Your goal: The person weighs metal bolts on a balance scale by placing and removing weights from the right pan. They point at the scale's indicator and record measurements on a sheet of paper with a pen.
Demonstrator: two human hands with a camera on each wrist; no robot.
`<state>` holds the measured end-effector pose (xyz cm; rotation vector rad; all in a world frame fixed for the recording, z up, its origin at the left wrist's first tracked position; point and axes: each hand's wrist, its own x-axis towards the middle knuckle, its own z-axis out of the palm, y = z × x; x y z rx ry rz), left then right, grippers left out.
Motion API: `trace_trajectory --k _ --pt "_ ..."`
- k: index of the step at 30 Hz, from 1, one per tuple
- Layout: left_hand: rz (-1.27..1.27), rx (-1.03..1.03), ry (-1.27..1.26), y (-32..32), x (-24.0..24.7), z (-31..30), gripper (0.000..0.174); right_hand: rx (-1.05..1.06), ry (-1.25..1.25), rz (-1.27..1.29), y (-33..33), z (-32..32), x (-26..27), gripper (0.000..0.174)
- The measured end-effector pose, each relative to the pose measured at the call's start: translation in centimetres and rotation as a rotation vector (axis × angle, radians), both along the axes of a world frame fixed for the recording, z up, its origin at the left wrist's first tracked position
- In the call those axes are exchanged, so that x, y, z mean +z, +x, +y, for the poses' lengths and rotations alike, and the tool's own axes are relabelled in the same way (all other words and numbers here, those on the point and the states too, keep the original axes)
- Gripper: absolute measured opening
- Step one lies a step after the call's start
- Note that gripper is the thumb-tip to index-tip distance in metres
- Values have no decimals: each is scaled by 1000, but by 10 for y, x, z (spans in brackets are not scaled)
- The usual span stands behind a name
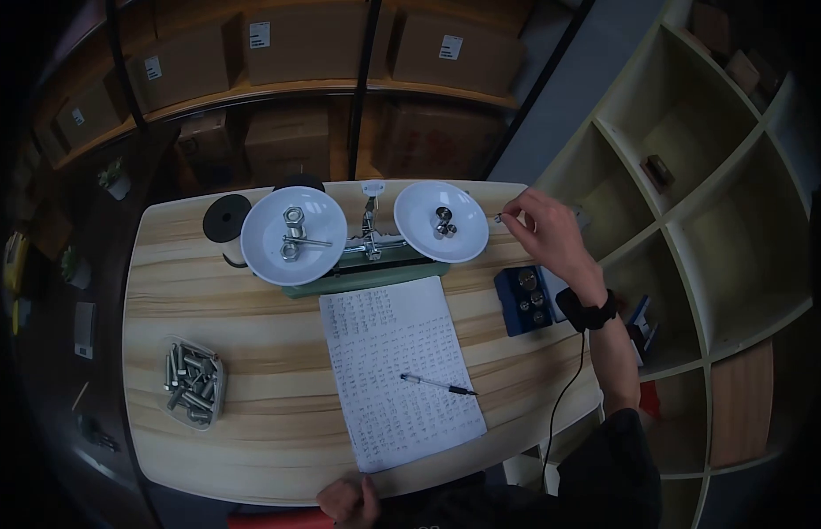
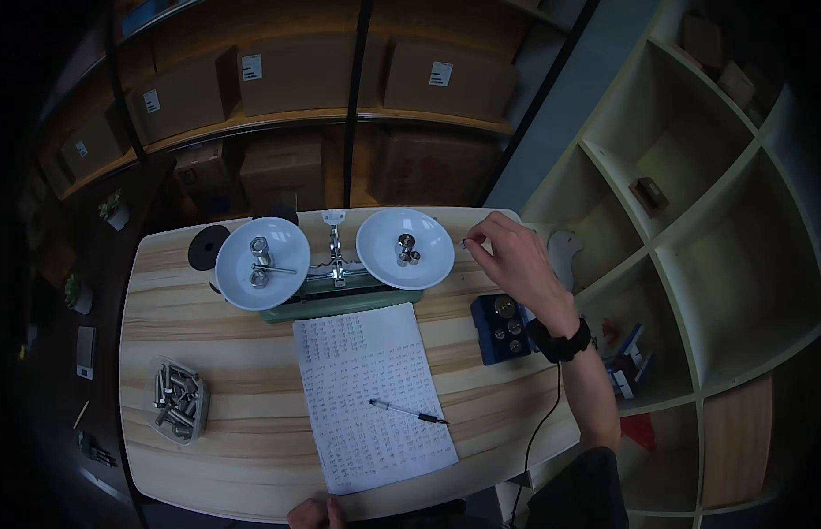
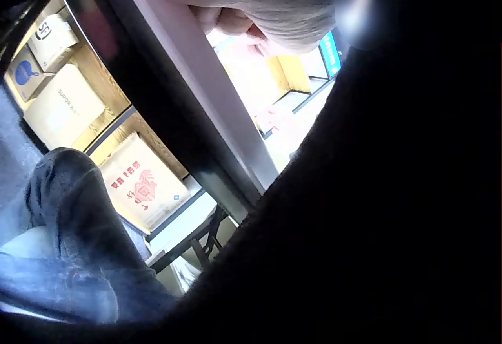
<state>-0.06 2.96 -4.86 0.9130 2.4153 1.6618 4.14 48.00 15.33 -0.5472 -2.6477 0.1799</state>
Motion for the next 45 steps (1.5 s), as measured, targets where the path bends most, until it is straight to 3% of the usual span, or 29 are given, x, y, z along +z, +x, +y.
trace_trajectory --k 11,23,45 --pt "-2 -103 26 26 -5 13 40 -124 -26 -227 88 -18 -59 11" --pt "125 -62 9 29 1 7 38 -180 17 -114 75 8 -94 10" --pt "298 -51 -44 23 6 -1 35 -185 -19 -71 75 7 -102 12"
